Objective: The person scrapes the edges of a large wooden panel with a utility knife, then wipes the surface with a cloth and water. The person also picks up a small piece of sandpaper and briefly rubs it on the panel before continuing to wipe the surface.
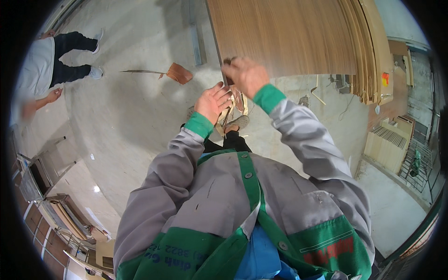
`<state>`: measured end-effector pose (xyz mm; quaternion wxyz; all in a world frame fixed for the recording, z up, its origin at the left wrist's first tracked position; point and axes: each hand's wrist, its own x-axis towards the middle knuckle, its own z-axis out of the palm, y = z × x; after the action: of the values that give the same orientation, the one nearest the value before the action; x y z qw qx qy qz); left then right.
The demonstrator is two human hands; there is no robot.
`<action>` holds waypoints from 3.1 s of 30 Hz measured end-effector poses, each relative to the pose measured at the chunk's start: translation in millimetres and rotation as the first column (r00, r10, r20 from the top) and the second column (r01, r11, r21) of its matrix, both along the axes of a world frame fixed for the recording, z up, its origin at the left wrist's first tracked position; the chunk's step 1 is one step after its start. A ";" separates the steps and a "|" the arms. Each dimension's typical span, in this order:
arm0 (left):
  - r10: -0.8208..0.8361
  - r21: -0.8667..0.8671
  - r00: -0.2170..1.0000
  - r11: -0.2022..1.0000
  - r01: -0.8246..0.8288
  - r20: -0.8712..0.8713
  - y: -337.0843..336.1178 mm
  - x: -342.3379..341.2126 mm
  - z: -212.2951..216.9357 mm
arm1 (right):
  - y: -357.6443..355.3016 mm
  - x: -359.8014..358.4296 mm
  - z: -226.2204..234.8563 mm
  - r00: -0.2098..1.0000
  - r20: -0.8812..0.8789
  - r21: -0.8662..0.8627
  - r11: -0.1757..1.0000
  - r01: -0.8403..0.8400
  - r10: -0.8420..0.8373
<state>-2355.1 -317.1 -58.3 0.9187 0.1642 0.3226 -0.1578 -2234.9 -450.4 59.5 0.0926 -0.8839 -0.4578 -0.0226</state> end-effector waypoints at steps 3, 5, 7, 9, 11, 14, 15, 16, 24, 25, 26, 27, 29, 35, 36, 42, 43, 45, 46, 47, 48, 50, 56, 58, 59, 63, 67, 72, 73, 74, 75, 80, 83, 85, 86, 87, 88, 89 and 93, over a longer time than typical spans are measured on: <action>-0.038 0.181 0.999 0.983 0.038 -0.003 18.7 6.6 0.6 | -32.3 -46.6 -1.8 0.966 -0.179 -0.130 0.969 -0.210 0.186; -0.153 0.339 0.988 0.931 0.132 0.036 27.1 15.4 5.1 | -76.8 -80.2 -14.5 0.906 -0.423 -0.056 0.998 -0.014 -0.011; -0.465 0.689 0.878 0.674 0.266 0.116 28.1 27.8 14.3 | -124.1 -105.0 -39.0 0.756 -0.562 0.013 0.911 0.412 -0.334; -0.632 0.900 0.774 0.305 0.310 -0.052 28.7 37.7 26.9 | -173.4 -133.8 -65.1 0.499 -0.636 -0.014 0.655 0.755 -0.589; -0.603 0.997 0.794 -0.051 0.059 -0.078 36.5 42.7 39.2 | -221.3 -182.3 -86.7 0.160 -0.641 -0.137 0.318 0.938 -0.750; -0.751 0.736 0.657 -0.412 -0.537 0.059 61.0 62.6 47.1 | -273.5 -308.2 -111.6 -0.404 -0.690 -0.276 -0.298 0.914 -0.601; -0.863 0.640 0.503 -0.359 -0.679 0.049 69.1 71.4 45.8 | -282.1 -360.1 -118.4 -0.485 -0.613 -0.285 -0.398 0.872 -0.624; -0.940 0.528 0.339 -0.275 -0.804 0.027 75.7 78.4 43.7 | -284.8 -411.9 -125.7 -0.555 -0.598 -0.258 -0.518 0.816 -0.578; -0.983 0.529 0.049 -0.136 -0.838 -0.175 62.6 100.9 37.8 | -178.3 -580.0 -171.7 -0.725 -0.642 -0.286 -0.800 0.528 -0.249; -0.981 0.535 0.061 -0.152 -0.831 -0.184 60.4 99.1 39.0 | -166.6 -567.9 -178.5 -0.711 -0.636 -0.263 -0.783 0.564 -0.299; -0.966 0.574 0.053 -0.194 -0.796 -0.253 59.3 98.2 39.7 | -161.0 -550.0 -184.9 -0.630 -0.716 -0.216 -0.763 0.609 -0.300; -0.946 0.558 0.057 -0.236 -0.796 -0.319 57.6 96.9 39.8 | -158.5 -526.8 -192.4 -0.646 -0.695 -0.210 -0.770 0.602 -0.316; -0.927 0.475 0.060 -0.244 -0.845 -0.370 56.7 98.3 37.4 | -155.4 -471.7 -206.1 -0.504 -0.783 -0.138 -0.689 0.712 -0.365; -0.818 0.387 -0.068 -0.195 -0.901 -0.572 62.2 115.1 42.5 | -95.7 -304.1 -182.6 -0.107 -0.924 0.100 -0.502 0.859 -0.367; -0.851 0.384 -0.129 -0.091 -0.919 -0.510 64.0 124.3 49.0 | -72.8 -284.3 -170.0 -0.069 -0.948 0.111 -0.526 0.843 -0.311; -0.749 0.483 -0.443 0.188 -0.855 -0.493 52.7 178.1 76.7 | 68.5 -221.8 -109.4 0.234 -0.896 -0.152 -0.754 0.639 0.379; -0.702 0.506 -0.468 0.176 -0.844 -0.536 49.6 187.9 77.1 | 86.9 -210.7 -105.5 0.251 -0.874 -0.179 -0.757 0.628 0.415; -0.661 0.529 -0.555 0.271 -0.804 -0.505 38.7 207.3 74.8 | 113.8 -188.0 -102.1 0.331 -0.822 -0.208 -0.786 0.582 0.463; -0.656 0.530 -0.569 0.290 -0.796 -0.496 33.3 216.3 73.1 | 127.1 -176.9 -101.3 0.379 -0.796 -0.223 -0.812 0.540 0.471; -0.649 0.535 -0.580 0.299 -0.790 -0.492 30.1 223.5 71.3 | 139.2 -164.4 -101.0 0.411 -0.783 -0.234 -0.834 0.499 0.466; -0.647 0.535 -0.564 0.273 -0.800 -0.513 26.2 227.8 69.3 | 148.8 -151.2 -101.2 0.463 -0.771 -0.225 -0.867 0.446 0.438; -0.656 0.582 -0.621 0.325 -0.745 -0.429 18.7 232.6 67.0 | 164.1 -129.6 -102.1 0.544 -0.742 -0.207 -0.906 0.369 0.391; -0.571 0.621 -0.740 0.447 -0.644 -0.356 -3.7 226.4 64.5 | 187.7 -83.3 -105.8 0.629 -0.725 -0.207 -0.959 0.193 0.283; -0.561 0.623 -0.756 0.469 -0.626 -0.337 -6.8 223.6 62.1 | 189.4 -73.1 -108.4 0.631 -0.736 -0.168 -0.969 0.180 0.245; -0.566 0.628 -0.752 0.459 -0.629 -0.339 -6.4 222.2 60.5 | 189.9 -70.4 -110.6 0.635 -0.740 -0.138 -0.975 0.176 0.219; -0.671 0.499 -0.599 0.373 -0.782 -0.437 6.6 212.2 54.5 | 194.2 -75.6 -128.7 0.587 -0.761 -0.265 -0.958 0.107 0.277; -0.749 0.527 -0.496 0.233 -0.817 -0.438 28.9 186.9 49.6 | 195.9 -125.6 -160.1 0.425 -0.825 -0.372 -0.924 0.090 0.374; -0.619 0.687 -0.676 0.286 -0.668 -0.400 58.6 153.0 50.4 | 173.5 -198.0 -176.4 0.358 -0.844 -0.387 -0.916 0.110 0.399; -0.607 0.701 -0.709 0.327 -0.634 -0.359 62.9 149.1 52.0 | 165.0 -205.2 -170.8 0.319 -0.846 -0.428 -0.901 0.074 0.427; -0.565 0.712 -0.730 0.322 -0.625 -0.385 65.3 148.1 54.2 | 155.9 -208.1 -162.3 0.292 -0.884 -0.352 -0.931 0.096 0.364; -0.649 0.719 -0.706 0.344 -0.604 -0.282 66.0 150.4 55.7 | 146.8 -208.2 -151.4 0.240 -0.930 -0.250 -0.959 0.134 0.277; -0.687 0.596 -0.599 0.294 -0.747 -0.412 88.0 184.6 56.3 | 109.6 -176.4 -89.9 0.067 -0.997 -0.020 -0.946 0.323 0.044; -0.681 0.636 -0.614 0.278 -0.720 -0.398 107.5 186.9 51.0 | 85.7 -158.4 -72.6 0.077 -0.994 0.106 -0.841 0.530 -0.076; -0.721 0.678 -0.604 0.257 -0.688 -0.340 110.4 175.5 51.7 | 67.1 -152.6 -65.9 0.059 -0.979 0.188 -0.749 0.636 -0.196; -0.810 0.710 -0.515 0.187 -0.679 -0.279 108.5 164.8 53.9 | 58.8 -148.2 -63.9 0.132 -0.954 0.280 -0.635 0.720 -0.270; -0.888 0.738 -0.401 0.112 -0.665 -0.227 101.4 156.1 56.1 | 52.4 -144.6 -61.8 0.040 -0.939 0.252 -0.605 0.756 -0.341; -0.960 0.762 -0.250 0.065 -0.644 -0.130 94.8 149.1 58.7 | 46.7 -138.4 -60.2 0.081 -0.886 0.342 -0.525 0.780 -0.456; -0.949 0.738 -0.228 -0.007 -0.674 -0.216 90.7 142.4 60.9 | 43.9 -131.6 -58.9 0.065 -0.825 0.362 -0.436 0.824 -0.561; -0.910 0.591 -0.154 -0.115 -0.799 -0.384 95.7 144.6 62.0 | 47.4 -110.7 -55.4 0.141 -0.434 0.427 -0.065 0.902 -0.890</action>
<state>-2210.5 -221.4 3.7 0.1168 0.8309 -0.5427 -0.0383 -2345.5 -403.0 4.1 0.3368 -0.8747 0.2742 -0.2151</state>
